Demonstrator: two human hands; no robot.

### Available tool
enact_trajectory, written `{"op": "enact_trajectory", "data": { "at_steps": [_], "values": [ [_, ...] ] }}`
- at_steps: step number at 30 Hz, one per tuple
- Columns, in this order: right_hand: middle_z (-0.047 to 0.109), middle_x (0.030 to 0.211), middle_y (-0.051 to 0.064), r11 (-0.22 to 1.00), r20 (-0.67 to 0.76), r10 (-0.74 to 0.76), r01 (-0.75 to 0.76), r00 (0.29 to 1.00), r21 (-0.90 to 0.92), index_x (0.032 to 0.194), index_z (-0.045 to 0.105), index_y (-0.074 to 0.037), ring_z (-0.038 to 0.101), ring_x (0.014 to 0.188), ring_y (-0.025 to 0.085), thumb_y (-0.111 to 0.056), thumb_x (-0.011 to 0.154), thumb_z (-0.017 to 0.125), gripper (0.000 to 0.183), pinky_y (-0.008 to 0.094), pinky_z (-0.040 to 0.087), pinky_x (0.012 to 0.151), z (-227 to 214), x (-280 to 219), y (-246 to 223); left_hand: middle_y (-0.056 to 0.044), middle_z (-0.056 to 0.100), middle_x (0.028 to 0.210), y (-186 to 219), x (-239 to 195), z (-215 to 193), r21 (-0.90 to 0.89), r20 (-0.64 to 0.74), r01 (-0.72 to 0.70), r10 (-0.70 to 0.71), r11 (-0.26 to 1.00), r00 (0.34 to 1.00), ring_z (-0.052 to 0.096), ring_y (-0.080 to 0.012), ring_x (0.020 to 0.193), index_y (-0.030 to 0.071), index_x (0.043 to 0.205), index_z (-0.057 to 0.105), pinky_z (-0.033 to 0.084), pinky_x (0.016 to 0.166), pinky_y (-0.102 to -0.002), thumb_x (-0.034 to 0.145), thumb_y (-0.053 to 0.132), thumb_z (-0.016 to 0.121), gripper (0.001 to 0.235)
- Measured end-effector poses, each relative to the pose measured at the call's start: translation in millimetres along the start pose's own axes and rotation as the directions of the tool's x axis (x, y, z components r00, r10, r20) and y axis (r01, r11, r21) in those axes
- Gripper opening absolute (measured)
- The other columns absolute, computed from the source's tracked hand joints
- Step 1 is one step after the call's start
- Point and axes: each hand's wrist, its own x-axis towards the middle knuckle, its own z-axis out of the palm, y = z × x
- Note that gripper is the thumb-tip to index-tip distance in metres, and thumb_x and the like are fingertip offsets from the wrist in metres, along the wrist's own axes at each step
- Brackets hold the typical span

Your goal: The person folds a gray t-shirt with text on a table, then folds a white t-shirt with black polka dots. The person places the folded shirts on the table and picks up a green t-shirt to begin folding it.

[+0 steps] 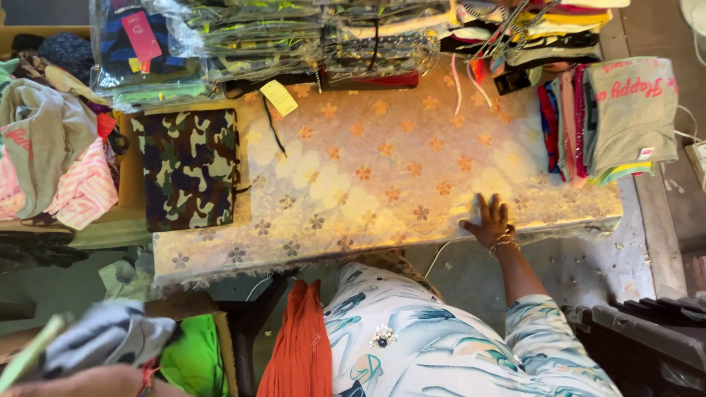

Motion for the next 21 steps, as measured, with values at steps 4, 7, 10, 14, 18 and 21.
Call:
{"op": "enact_trajectory", "data": {
  "at_steps": [4, 7, 10, 14, 18, 21],
  "values": [
    [-0.012, 0.174, 0.004, 0.998, -0.008, -0.032, 0.032, 0.999, 0.059, 0.162, 0.001, -0.046, -0.004, 0.159, 0.036, -0.081, 0.075, 0.059, 0.110, 0.069, 0.022, 0.112, -1.1, -6.7, -1.3, -0.006, 0.046, 0.101, 143.1, -41.2, 95.2, -0.249, -0.082, -0.174, 0.159, 0.953, 0.984, 0.046, -0.0220, 0.089, 0.003, 0.103, 0.051, 0.041, 0.082, -0.036, 0.113, 0.031, 0.073, 0.037],
    [-0.012, 0.174, 0.002, 0.997, -0.006, -0.017, 0.017, 1.000, 0.079, 0.162, 0.002, -0.047, -0.004, 0.160, 0.034, -0.080, 0.075, 0.059, 0.110, 0.070, 0.021, 0.112, 1.8, -8.3, -3.6, -0.004, 0.042, 0.099, 217.6, -87.2, 137.0, -0.355, -0.101, -0.222, 0.199, 0.908, 0.975, 0.044, -0.0199, 0.088, 0.003, 0.100, 0.049, 0.039, 0.084, -0.034, 0.109, 0.039, 0.071, 0.043],
    [-0.012, 0.174, 0.003, 0.997, -0.012, -0.022, 0.023, 1.000, 0.077, 0.162, 0.003, -0.046, -0.005, 0.159, 0.035, -0.078, 0.076, 0.061, 0.109, 0.071, 0.020, 0.111, -0.2, -9.2, -4.8, -0.003, 0.043, 0.100, 255.6, -149.6, 164.8, -0.455, -0.009, -0.134, 0.147, 0.880, 0.989, 0.045, -0.0188, 0.090, 0.004, 0.100, 0.049, 0.040, 0.086, -0.034, 0.104, 0.039, 0.071, 0.042],
    [-0.012, 0.174, 0.005, 0.998, 0.011, -0.031, 0.031, 0.999, 0.048, 0.163, 0.004, -0.044, -0.006, 0.159, 0.037, -0.075, 0.078, 0.061, 0.107, 0.072, 0.022, 0.109, -5.4, -16.5, -10.7, -0.001, 0.056, 0.084, 245.6, -254.6, 193.0, -0.502, 0.548, 0.203, 0.128, 0.841, 0.826, 0.043, -0.0095, 0.066, 0.010, 0.092, 0.064, 0.031, 0.062, -0.025, 0.090, 0.009, 0.075, 0.011],
    [-0.012, 0.174, 0.004, 0.997, 0.013, -0.028, 0.027, 1.000, 0.075, 0.163, 0.005, -0.044, -0.007, 0.159, 0.036, -0.075, 0.080, 0.061, 0.105, 0.072, 0.018, 0.112, -7.5, -18.9, -12.9, -0.012, 0.061, 0.130, 394.9, -225.8, 208.1, -0.721, 0.682, 0.040, 0.698, 0.692, 0.217, 0.062, -0.0306, 0.121, 0.010, 0.136, 0.060, 0.050, 0.105, -0.039, 0.097, 0.008, 0.075, 0.042],
    [-0.013, 0.174, 0.004, 0.990, 0.021, -0.030, 0.027, 0.999, 0.137, 0.163, 0.006, -0.043, -0.010, 0.159, 0.036, -0.072, 0.080, 0.063, 0.105, 0.074, 0.015, 0.112, -8.2, -20.6, -11.4, -0.019, 0.052, 0.151, 350.8, -244.0, 235.7, -0.519, 0.847, 0.128, 0.529, 0.845, -0.057, 0.065, -0.0307, 0.121, 0.010, 0.143, 0.056, 0.051, 0.108, -0.040, 0.094, 0.013, 0.070, 0.051]
  ]
}}
